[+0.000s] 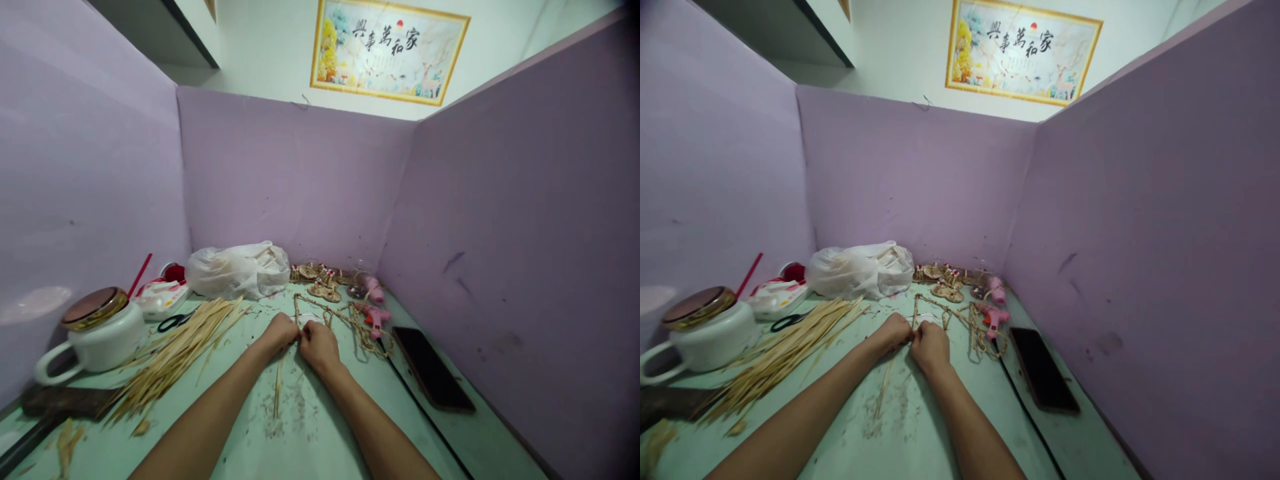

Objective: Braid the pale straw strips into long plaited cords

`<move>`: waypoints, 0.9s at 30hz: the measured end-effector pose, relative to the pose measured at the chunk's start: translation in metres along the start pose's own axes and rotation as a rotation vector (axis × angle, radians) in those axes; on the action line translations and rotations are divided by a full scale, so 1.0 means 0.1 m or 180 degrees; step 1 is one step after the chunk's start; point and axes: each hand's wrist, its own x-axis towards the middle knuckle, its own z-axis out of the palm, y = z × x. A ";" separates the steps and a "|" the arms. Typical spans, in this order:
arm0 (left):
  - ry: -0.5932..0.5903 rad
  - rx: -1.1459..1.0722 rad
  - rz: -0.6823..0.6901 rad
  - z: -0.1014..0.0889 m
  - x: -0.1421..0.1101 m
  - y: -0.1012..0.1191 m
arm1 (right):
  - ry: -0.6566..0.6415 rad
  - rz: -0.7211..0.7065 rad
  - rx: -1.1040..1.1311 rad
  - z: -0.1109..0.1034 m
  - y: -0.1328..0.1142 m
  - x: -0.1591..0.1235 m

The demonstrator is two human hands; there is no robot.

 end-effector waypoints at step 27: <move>-0.0561 -0.0323 -0.0354 -0.13 -0.04 0.06 | 0.0968 0.0535 0.0338 -0.70 0.27 0.17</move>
